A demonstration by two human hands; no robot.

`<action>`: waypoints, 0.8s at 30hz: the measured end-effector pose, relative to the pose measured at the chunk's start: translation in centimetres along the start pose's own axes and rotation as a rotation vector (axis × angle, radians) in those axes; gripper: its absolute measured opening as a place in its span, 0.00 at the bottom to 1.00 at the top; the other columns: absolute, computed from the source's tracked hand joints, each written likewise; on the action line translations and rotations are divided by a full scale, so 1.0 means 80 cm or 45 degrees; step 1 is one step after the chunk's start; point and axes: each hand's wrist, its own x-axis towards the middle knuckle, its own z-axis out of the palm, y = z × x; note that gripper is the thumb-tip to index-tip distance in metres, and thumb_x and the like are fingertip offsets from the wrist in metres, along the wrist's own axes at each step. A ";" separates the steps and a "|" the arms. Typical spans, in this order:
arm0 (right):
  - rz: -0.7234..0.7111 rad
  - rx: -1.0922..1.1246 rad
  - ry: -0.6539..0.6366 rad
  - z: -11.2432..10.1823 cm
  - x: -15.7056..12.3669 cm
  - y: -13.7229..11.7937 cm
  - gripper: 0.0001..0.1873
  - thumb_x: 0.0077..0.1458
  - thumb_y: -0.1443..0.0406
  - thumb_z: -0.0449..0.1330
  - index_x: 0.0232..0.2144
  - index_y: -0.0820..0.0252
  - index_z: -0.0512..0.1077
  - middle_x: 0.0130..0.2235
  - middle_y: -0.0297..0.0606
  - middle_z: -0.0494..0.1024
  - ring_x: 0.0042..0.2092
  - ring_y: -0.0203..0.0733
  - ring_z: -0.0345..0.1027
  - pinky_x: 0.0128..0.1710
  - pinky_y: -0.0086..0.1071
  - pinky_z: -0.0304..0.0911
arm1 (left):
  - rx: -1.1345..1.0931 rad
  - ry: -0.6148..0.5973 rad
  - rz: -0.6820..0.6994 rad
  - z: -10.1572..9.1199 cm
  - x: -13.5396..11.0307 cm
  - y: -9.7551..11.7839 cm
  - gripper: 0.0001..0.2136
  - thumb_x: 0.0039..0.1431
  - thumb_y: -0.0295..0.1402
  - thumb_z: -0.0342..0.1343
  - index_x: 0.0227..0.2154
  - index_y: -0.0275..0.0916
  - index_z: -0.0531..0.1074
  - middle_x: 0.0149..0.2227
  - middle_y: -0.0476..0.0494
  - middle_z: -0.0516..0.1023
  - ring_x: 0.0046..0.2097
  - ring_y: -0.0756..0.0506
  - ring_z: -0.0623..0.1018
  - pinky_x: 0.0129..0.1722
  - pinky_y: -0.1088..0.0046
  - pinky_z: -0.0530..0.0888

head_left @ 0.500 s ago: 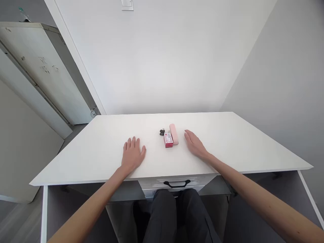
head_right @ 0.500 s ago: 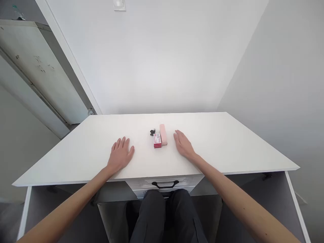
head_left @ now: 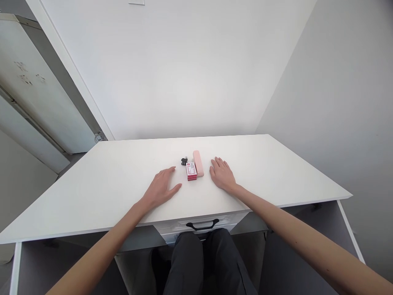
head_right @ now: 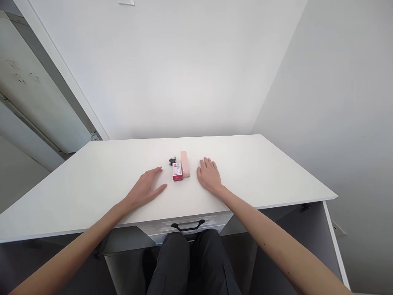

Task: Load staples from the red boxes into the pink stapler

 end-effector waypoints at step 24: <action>0.023 0.053 0.010 -0.009 -0.003 -0.003 0.30 0.72 0.60 0.40 0.69 0.65 0.62 0.75 0.46 0.55 0.76 0.46 0.43 0.74 0.41 0.36 | -0.391 0.236 -0.488 -0.034 0.004 -0.034 0.48 0.49 0.55 0.68 0.68 0.45 0.54 0.60 0.35 0.75 0.61 0.34 0.76 0.60 0.54 0.72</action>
